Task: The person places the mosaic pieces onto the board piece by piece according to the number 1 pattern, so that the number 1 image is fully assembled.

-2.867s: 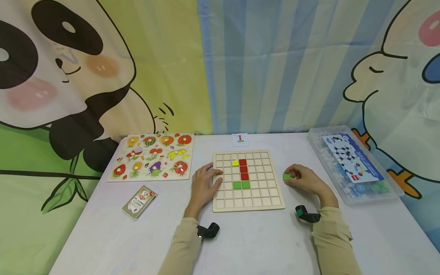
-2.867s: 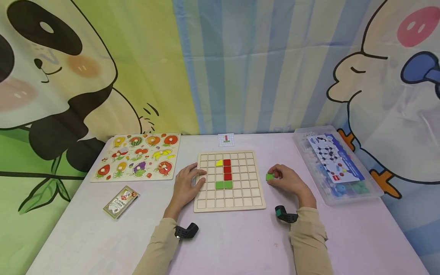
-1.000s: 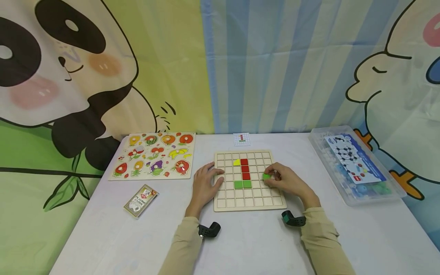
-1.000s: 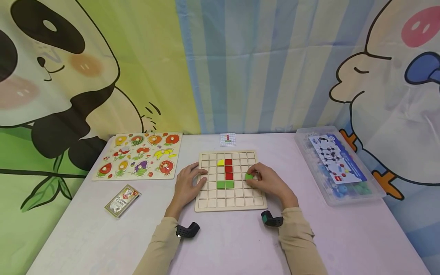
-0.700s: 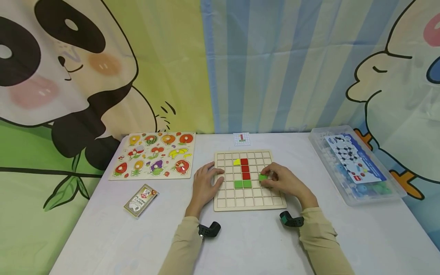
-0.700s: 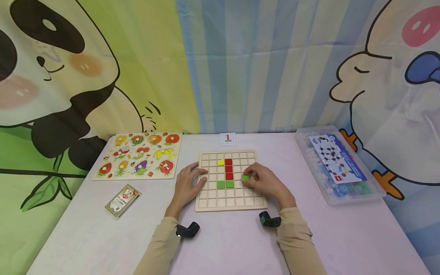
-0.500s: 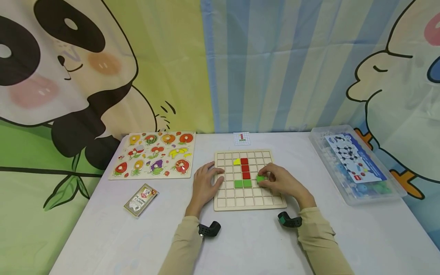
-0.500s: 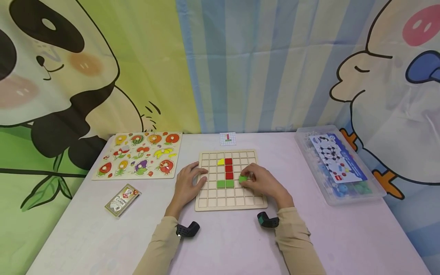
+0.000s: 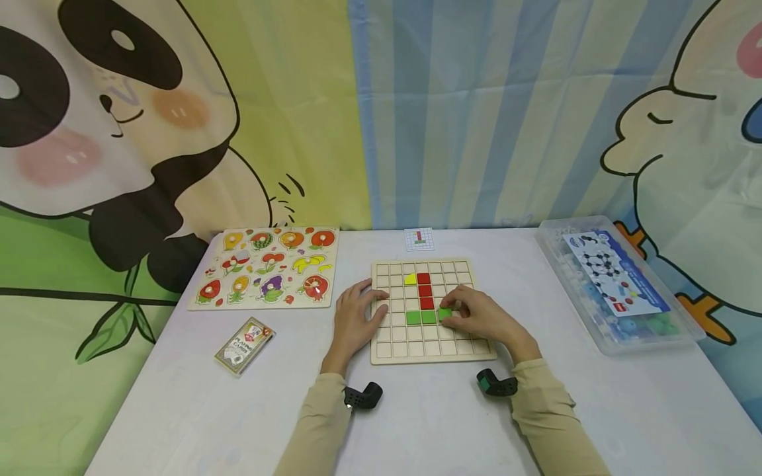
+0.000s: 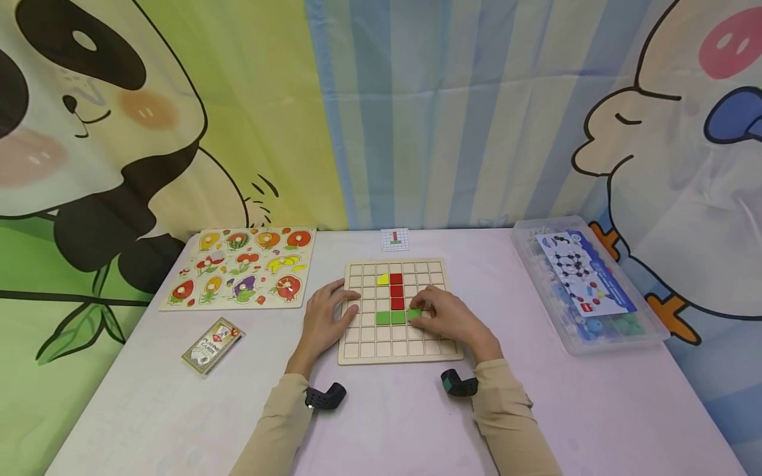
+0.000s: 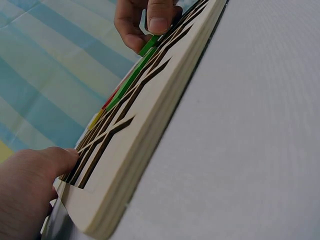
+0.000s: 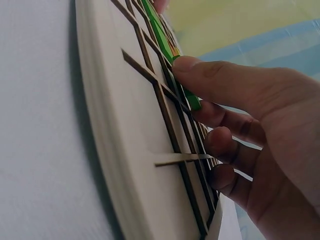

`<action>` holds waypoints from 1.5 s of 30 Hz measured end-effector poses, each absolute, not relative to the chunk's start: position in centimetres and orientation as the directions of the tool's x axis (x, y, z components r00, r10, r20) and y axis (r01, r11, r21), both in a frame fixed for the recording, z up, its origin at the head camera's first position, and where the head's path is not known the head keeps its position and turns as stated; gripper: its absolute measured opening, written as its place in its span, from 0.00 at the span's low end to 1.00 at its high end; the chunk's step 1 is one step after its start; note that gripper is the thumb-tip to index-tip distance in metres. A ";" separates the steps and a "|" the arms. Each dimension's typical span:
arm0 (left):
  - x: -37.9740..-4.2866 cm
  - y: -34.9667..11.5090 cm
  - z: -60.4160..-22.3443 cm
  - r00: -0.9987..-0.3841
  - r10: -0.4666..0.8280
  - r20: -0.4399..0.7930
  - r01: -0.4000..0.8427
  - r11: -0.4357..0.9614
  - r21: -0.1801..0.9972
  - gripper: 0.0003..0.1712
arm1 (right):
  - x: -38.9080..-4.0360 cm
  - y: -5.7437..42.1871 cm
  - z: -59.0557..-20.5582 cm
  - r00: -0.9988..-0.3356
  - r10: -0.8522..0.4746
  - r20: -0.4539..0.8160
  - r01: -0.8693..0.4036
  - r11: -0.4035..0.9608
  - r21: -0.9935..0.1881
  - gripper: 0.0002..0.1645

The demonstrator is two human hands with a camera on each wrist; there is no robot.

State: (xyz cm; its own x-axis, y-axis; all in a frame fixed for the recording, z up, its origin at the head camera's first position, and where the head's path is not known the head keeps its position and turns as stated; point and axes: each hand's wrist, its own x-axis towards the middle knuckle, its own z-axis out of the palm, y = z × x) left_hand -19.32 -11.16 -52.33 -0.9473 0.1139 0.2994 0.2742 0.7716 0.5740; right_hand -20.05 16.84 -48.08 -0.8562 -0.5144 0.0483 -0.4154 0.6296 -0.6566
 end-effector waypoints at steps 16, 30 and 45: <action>-19.4 -11.1 -52.3 -0.937 0.111 0.332 0.294 0.766 0.572 0.11 | -19.9 16.5 -47.7 -0.845 -0.533 0.049 -0.443 0.645 -0.622 0.15; -19.4 -11.1 -52.2 -0.946 0.104 0.305 0.270 0.774 0.572 0.11 | -19.8 16.3 -47.6 -0.844 -0.534 0.046 -0.440 0.642 -0.628 0.13; -19.4 -11.1 -52.3 -0.947 0.113 0.301 0.275 0.769 0.577 0.11 | -19.2 13.5 -48.2 -0.894 -0.432 0.124 -0.428 0.734 -0.527 0.14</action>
